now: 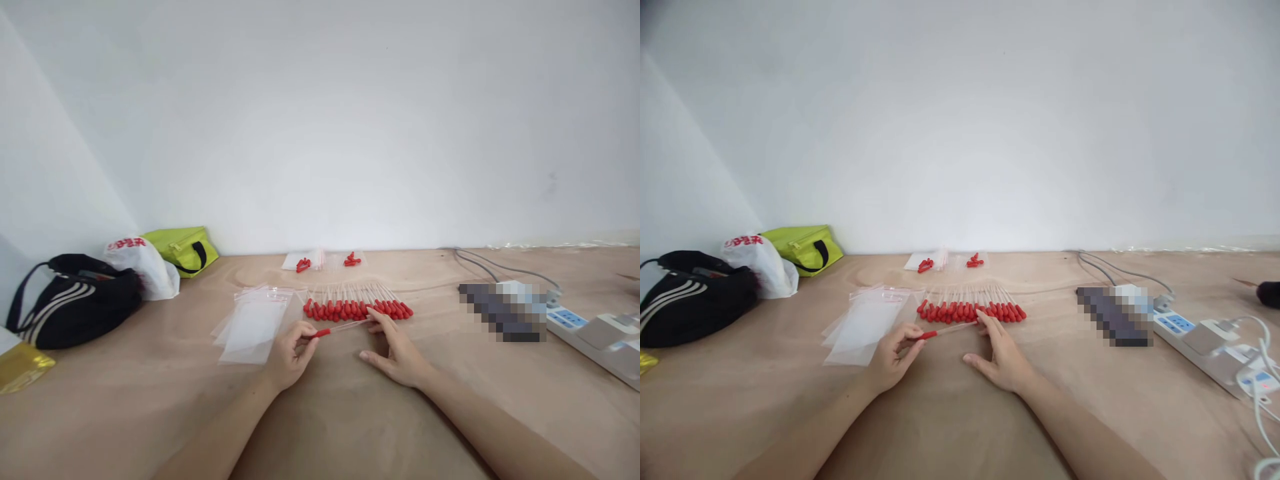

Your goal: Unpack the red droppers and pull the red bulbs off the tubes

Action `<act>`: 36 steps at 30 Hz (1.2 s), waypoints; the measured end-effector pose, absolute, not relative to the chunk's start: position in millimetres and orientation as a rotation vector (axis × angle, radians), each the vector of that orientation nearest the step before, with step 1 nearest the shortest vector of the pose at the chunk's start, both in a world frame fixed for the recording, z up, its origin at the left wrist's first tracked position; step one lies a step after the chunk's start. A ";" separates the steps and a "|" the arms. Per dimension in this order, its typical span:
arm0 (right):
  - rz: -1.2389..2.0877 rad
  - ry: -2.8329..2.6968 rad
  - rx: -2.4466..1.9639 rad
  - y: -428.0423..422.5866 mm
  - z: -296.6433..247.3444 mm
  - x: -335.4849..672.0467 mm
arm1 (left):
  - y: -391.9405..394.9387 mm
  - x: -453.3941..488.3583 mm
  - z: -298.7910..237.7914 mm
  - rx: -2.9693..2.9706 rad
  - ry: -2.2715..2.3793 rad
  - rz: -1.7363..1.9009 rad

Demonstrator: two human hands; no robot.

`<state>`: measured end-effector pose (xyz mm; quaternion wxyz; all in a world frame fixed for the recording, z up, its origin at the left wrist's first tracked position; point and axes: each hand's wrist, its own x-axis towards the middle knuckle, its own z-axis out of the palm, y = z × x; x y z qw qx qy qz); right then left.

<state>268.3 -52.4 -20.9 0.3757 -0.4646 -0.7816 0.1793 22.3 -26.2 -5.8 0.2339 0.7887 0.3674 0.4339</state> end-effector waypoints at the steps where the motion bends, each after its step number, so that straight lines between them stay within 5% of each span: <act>1: 0.444 -2.018 -1.169 -52.9 -21.2 268.2 | -28.0 24.3 -3.3 2.231 0.985 1.142; 11: 0.043 -2.243 -1.087 -45.8 -20.3 250.4 | -27.2 35.4 1.7 2.560 0.811 0.966; 36: -0.158 -2.303 -0.996 -47.6 -12.7 241.3 | -26.6 43.9 1.0 2.579 0.869 0.768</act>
